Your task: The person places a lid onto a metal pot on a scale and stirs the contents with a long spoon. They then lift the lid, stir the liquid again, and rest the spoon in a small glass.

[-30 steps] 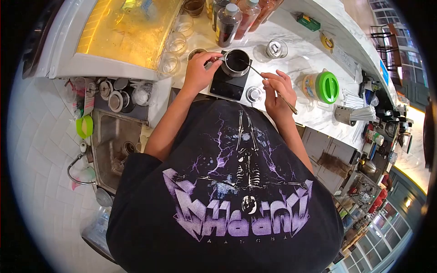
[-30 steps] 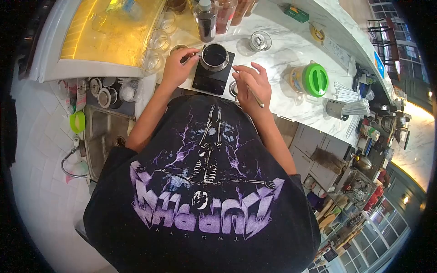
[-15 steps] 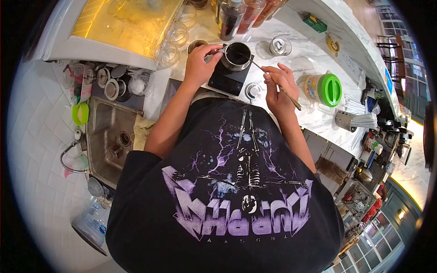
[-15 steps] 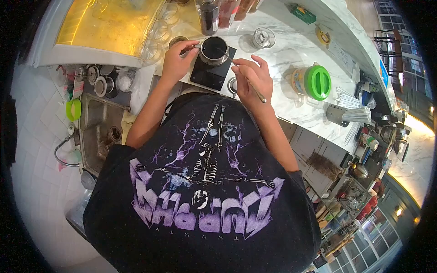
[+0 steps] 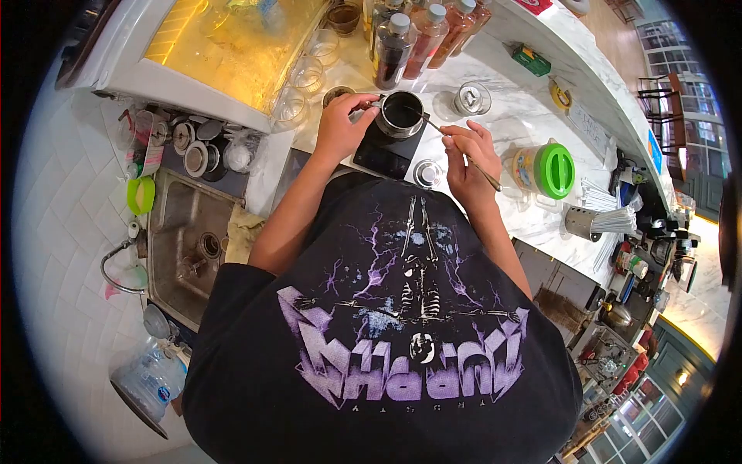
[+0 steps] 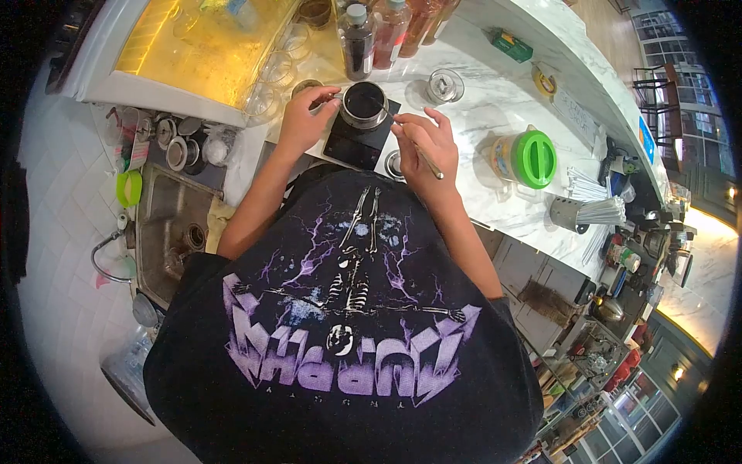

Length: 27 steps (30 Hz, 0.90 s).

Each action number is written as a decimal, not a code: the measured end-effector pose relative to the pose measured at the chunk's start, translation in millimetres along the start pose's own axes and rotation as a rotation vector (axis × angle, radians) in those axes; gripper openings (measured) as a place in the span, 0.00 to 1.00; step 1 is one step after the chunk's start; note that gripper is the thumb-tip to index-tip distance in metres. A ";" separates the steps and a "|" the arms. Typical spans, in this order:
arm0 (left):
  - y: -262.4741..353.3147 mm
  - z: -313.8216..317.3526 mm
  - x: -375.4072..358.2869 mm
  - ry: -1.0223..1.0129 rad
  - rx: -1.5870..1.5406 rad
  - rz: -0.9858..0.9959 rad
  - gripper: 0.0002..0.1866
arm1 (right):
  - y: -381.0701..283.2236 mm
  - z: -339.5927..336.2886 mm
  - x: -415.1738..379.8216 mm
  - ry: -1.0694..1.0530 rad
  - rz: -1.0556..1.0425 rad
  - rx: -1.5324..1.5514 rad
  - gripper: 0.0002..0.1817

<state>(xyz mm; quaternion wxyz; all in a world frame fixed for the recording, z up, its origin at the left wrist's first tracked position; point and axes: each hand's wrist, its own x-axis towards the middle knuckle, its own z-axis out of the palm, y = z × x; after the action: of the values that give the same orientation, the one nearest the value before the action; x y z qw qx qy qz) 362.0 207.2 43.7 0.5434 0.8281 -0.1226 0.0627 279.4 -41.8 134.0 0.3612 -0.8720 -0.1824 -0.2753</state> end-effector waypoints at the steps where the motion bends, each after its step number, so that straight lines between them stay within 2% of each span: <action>1: 0.5 -0.1 -0.2 -0.007 -0.002 -0.010 0.13 | -0.4 -0.3 -0.1 -0.002 -0.002 0.000 0.04; 15: 2.4 1.3 -2.9 -0.002 0.020 -0.002 0.12 | -15.6 -8.8 -7.2 -0.057 -0.006 0.033 0.05; 27: 2.4 -1.4 0.7 -0.060 0.060 -0.028 0.12 | -4.8 -1.9 -1.5 0.024 -0.021 0.019 0.03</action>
<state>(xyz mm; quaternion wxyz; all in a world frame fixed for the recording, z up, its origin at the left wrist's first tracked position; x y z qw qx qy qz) 362.1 207.4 46.6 0.5151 0.8473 -0.1250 0.0339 275.1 -40.1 136.7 0.3687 -0.8633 -0.1896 -0.2879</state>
